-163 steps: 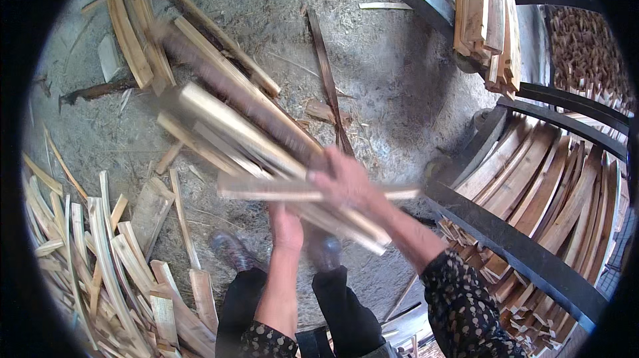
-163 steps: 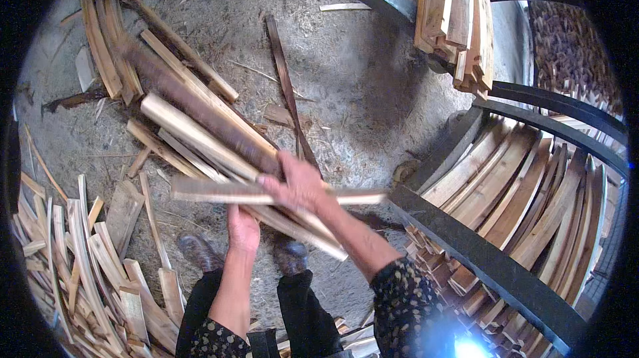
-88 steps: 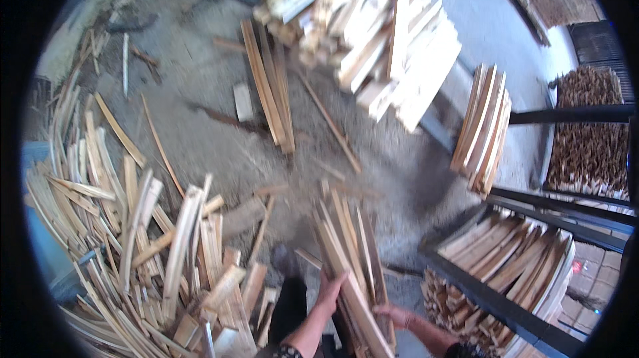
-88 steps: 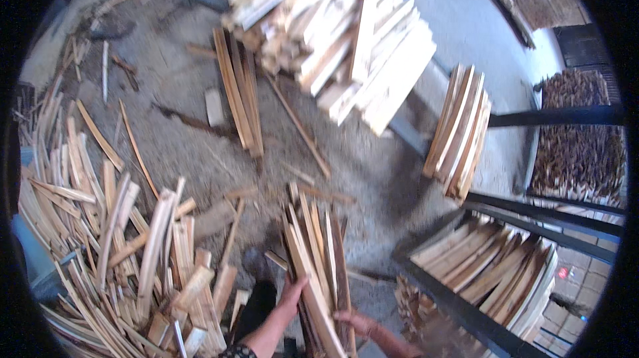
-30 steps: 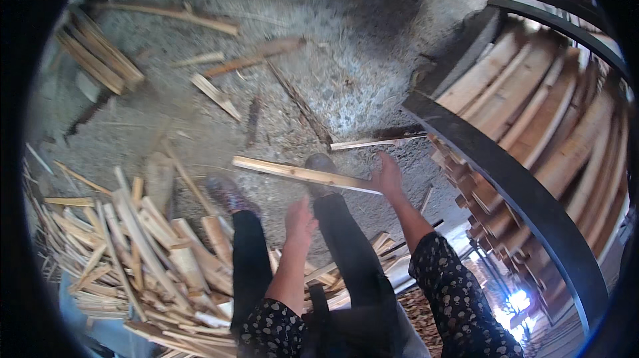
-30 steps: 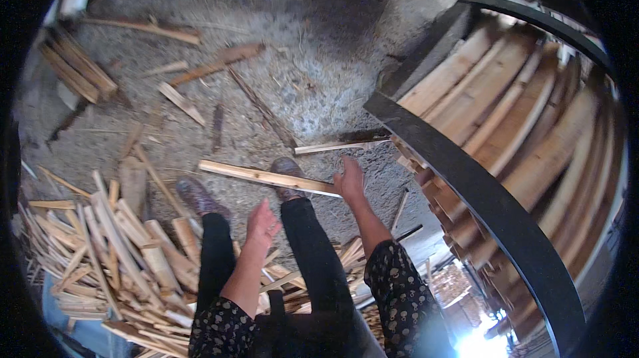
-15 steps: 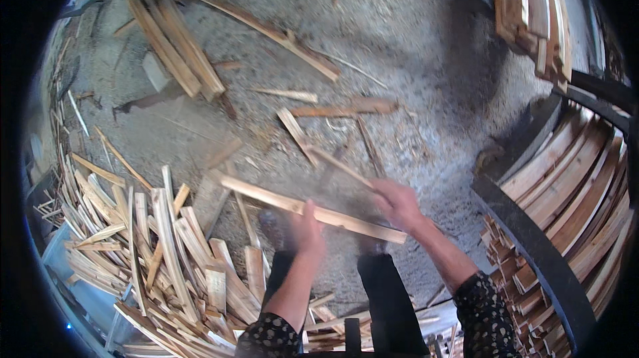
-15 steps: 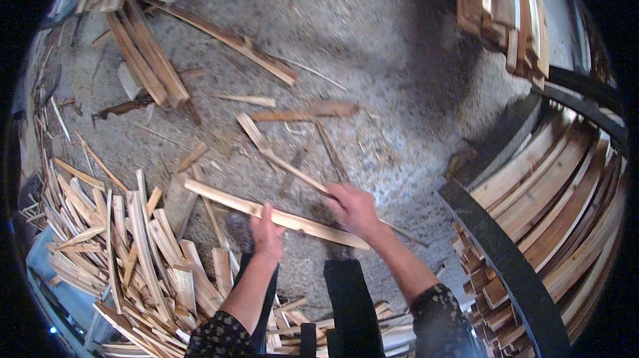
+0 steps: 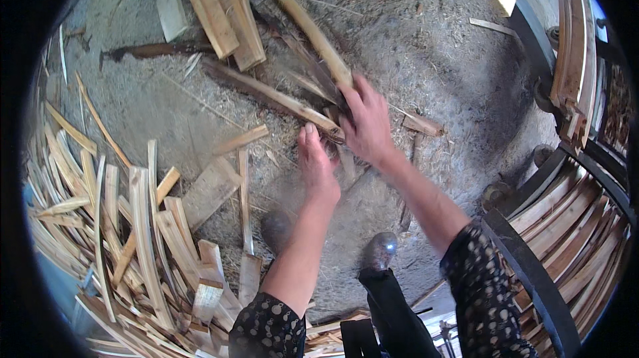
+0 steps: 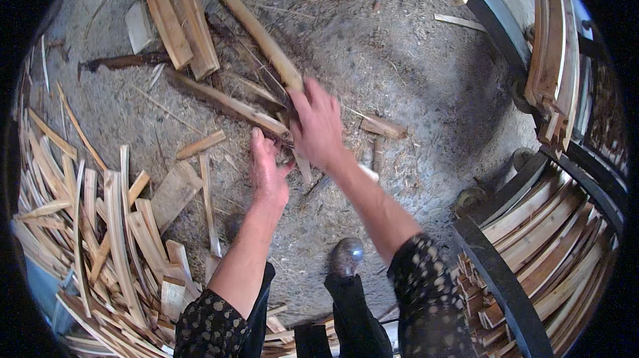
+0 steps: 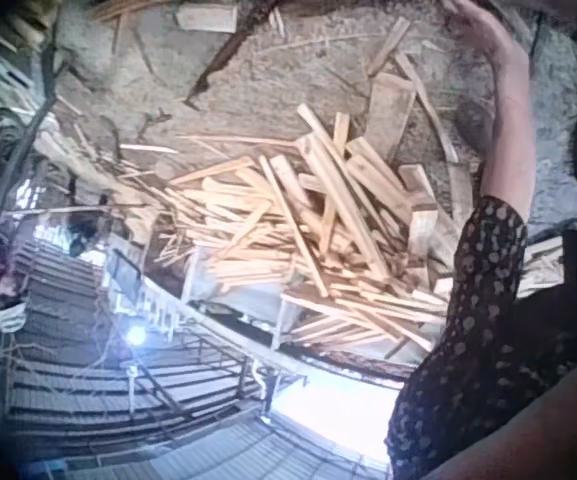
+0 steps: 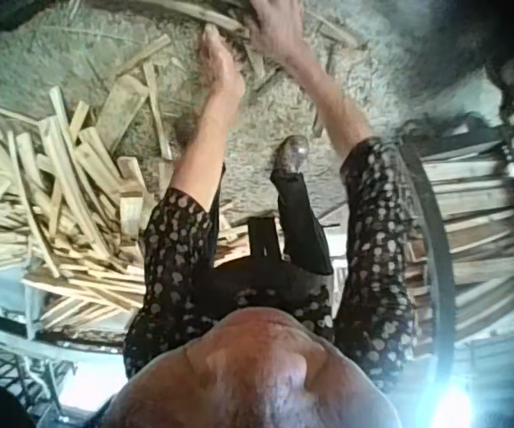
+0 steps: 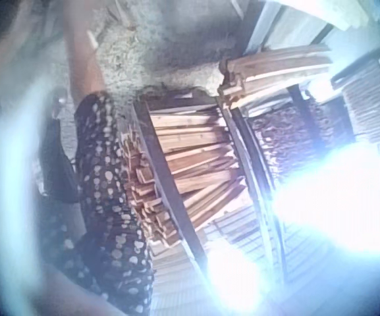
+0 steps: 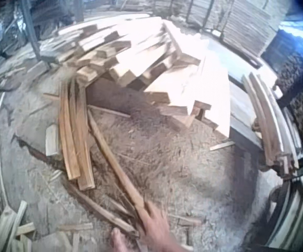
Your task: The person picks up wooden planks from a large pile on the floor and stacks them onto a metal rack. The person repeatedly gathers the planks by hand and places them in an organized manner on the rack.
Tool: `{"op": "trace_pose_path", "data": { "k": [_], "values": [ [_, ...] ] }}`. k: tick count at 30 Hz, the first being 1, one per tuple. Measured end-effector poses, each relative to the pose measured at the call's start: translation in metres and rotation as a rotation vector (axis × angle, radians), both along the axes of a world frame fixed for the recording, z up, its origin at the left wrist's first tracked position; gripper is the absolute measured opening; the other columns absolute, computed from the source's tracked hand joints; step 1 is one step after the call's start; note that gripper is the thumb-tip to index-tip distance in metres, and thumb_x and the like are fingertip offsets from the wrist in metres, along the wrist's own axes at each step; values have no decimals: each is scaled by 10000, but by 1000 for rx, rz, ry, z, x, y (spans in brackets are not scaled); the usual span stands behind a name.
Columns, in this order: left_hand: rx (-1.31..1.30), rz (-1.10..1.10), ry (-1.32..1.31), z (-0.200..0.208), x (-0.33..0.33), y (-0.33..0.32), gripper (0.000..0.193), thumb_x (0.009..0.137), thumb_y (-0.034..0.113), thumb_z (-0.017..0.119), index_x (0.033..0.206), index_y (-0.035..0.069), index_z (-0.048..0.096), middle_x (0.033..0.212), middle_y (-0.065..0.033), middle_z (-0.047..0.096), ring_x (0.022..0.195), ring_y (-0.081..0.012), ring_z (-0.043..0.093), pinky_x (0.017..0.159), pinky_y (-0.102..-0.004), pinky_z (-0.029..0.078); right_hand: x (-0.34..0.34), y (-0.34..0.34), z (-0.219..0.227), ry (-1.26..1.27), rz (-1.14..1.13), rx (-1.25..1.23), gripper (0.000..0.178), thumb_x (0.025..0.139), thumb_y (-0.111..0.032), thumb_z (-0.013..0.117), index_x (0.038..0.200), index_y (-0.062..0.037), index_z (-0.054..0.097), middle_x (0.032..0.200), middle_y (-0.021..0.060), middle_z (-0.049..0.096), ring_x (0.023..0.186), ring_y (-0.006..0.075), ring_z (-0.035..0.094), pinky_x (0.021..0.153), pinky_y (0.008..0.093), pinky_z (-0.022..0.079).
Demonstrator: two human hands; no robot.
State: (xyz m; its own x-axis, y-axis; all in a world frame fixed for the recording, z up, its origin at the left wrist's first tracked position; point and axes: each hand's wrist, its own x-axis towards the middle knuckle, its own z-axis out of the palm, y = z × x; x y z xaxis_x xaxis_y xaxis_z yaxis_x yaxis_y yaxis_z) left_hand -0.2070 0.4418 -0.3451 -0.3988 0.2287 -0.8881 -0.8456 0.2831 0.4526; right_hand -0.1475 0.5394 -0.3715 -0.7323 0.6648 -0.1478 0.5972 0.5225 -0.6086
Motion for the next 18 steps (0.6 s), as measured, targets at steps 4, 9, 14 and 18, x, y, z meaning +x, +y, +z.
{"op": "trace_pose_path", "data": {
  "k": [4, 9, 14, 18],
  "values": [
    [172, 128, 78, 0, 5, -10, 567, 826, 401, 534, 1246, 93, 310, 1173, -75, 437, 1045, -176, 457, 842, -319, 428, 5, -57, 23, 227, -160, -312, 603, 711, -261, 571, 1228, -33, 358, 1216, 212, 404, 1112, 375, 412, 919, 416, 354],
    [133, 131, -226, 54, 29, -56, 522, 835, 301, 554, 1232, 48, 328, 1122, -75, 455, 1020, -171, 462, 844, -317, 408, 33, -93, 79, -100, -304, -676, 630, 700, -306, 575, 1237, -64, 353, 1040, 206, 523, 969, 354, 516, 827, 396, 418],
    [-118, 130, -290, 199, 116, -113, 500, 840, 322, 545, 1201, 26, 363, 1111, -96, 471, 1011, -179, 472, 857, -312, 397, 103, -134, 242, -212, -267, -835, 411, 775, -239, 511, 1151, -91, 440, 948, 209, 536, 896, 345, 540, 756, 381, 445],
    [173, -155, -138, 352, 140, -107, 340, 863, 212, 511, 1136, 15, 461, 913, -86, 551, 788, -167, 546, 618, -306, 449, 140, -142, 416, -313, -425, -700, 578, 727, -161, 577, 1247, -2, 380, 1068, 136, 548, 960, 251, 549, 827, 321, 433]
  ]
}}
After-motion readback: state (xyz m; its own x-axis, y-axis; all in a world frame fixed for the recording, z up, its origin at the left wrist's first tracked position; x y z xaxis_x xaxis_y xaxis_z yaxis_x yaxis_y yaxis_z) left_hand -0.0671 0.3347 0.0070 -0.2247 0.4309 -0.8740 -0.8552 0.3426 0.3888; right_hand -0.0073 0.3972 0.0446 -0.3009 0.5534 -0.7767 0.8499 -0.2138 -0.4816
